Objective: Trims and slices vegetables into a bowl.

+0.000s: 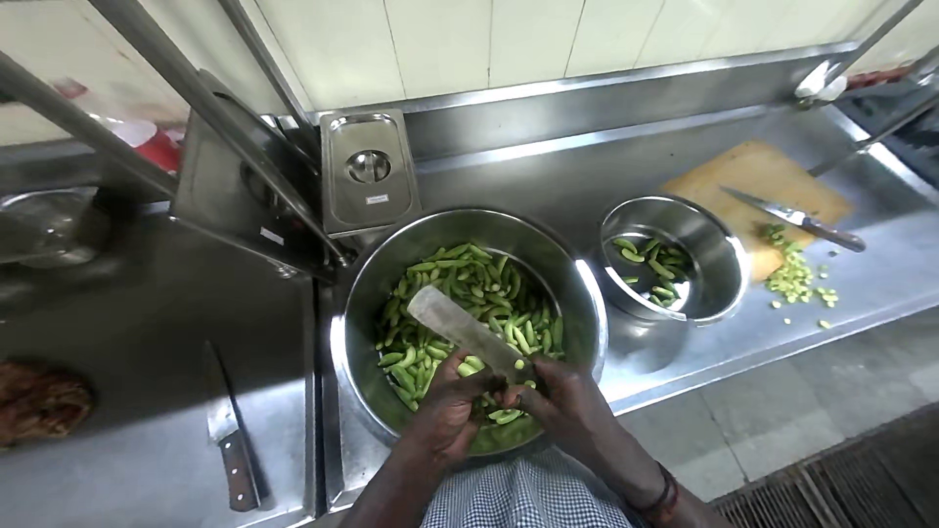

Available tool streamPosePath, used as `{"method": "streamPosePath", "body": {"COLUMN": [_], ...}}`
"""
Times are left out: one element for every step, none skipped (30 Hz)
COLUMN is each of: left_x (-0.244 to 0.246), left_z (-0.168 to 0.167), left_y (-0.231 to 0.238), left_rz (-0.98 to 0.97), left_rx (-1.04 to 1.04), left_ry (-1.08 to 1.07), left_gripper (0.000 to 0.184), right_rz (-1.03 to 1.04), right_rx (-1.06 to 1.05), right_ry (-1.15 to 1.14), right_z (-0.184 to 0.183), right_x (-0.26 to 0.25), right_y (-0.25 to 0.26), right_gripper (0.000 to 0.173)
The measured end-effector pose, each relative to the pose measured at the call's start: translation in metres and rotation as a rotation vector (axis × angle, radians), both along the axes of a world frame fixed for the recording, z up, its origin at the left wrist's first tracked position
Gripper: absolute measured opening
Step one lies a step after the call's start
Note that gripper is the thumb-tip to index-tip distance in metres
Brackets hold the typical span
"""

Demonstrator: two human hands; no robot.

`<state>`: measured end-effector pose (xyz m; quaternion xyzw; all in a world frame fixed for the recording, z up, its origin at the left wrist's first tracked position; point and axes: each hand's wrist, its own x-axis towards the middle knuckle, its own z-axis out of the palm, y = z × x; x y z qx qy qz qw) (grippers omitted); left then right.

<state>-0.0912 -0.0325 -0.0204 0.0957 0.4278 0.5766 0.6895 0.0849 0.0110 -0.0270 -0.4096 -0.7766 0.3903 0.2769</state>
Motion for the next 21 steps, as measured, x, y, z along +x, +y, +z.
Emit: {"method": "streamPosePath", "body": {"left_x": [0.000,-0.001,-0.003,-0.005,-0.008,-0.011,-0.013,-0.015,-0.016,-0.016,-0.016,-0.016,-0.016,-0.015,-0.015,-0.015,-0.015,-0.015,-0.015,-0.015,-0.016], "left_z": [-0.001,-0.002,-0.003,-0.002,-0.002,-0.004,-0.006,-0.008,-0.009,-0.009,-0.008,-0.008,-0.007,-0.007,-0.006,-0.005,-0.005,-0.005,-0.005,-0.006,-0.006], "left_y": [0.001,0.003,0.004,0.006,0.006,0.005,0.005,0.004,0.004,0.003,0.002,0.002,0.001,0.001,0.000,-0.001,-0.001,-0.001,-0.001,-0.002,-0.002], "left_rz": [0.033,0.056,0.068,0.065,0.050,0.023,-0.009,-0.035,-0.053,-0.074,-0.091,-0.106,-0.126,-0.144,-0.164,-0.184,-0.196,-0.202,-0.208,-0.214,-0.220], "left_rx": [0.004,0.011,0.020,0.038,0.065,0.108,0.155,0.200,0.223,0.234,0.246,0.265,0.291,0.323,0.360,0.401,0.434,0.459,0.478,0.490,0.505], "left_ry": [0.009,0.036,0.090,0.164,0.249,0.333,0.409,0.475,0.530,0.580,0.624,0.676,0.743,0.817,0.878,0.923,0.950,0.957,0.955,0.954,0.949], "left_gripper": [0.038,0.039,0.041,0.041,0.039,0.036,0.036,0.038,0.041,0.042,0.041,0.039,0.035,0.032,0.029,0.026,0.022,0.020,0.019,0.018,0.017], "right_rz": [0.008,0.007,-0.008,-0.031,-0.053,-0.076,-0.101,-0.120,-0.126,-0.121,-0.109,-0.095,-0.085,-0.078,-0.073,-0.068,-0.065,-0.064,-0.062,-0.059,-0.057], "right_rx": [-0.011,-0.017,-0.008,0.006,0.023,0.035,0.041,0.035,0.009,-0.020,-0.051,-0.076,-0.087,-0.090,-0.090,-0.084,-0.079,-0.073,-0.069,-0.068,-0.069], "right_ry": [-0.006,-0.007,-0.002,0.007,0.011,0.005,-0.001,-0.009,-0.012,-0.014,-0.016,-0.014,-0.016,-0.025,-0.034,-0.037,-0.034,-0.030,-0.023,-0.020,-0.015], "right_z": [0.000,0.001,0.001,0.001,0.002,0.004,0.005,0.005,0.006,0.007,0.007,0.006,0.005,0.006,0.006,0.007,0.009,0.009,0.009,0.008,0.008], "right_x": [0.000,0.000,0.001,0.002,0.004,0.005,0.006,0.006,0.006,0.006,0.006,0.005,0.003,0.002,0.001,0.001,0.000,0.000,0.000,-0.001,-0.001], "right_y": [-0.001,-0.001,0.000,0.001,0.004,0.007,0.010,0.012,0.013,0.014,0.015,0.015,0.014,0.013,0.011,0.010,0.009,0.008,0.008,0.008,0.008], "right_gripper": [0.046,0.048,0.049,0.051,0.053,0.054,0.054,0.052,0.047,0.041,0.039,0.039,0.040,0.043,0.045,0.045,0.044,0.042,0.040,0.039,0.038]}}
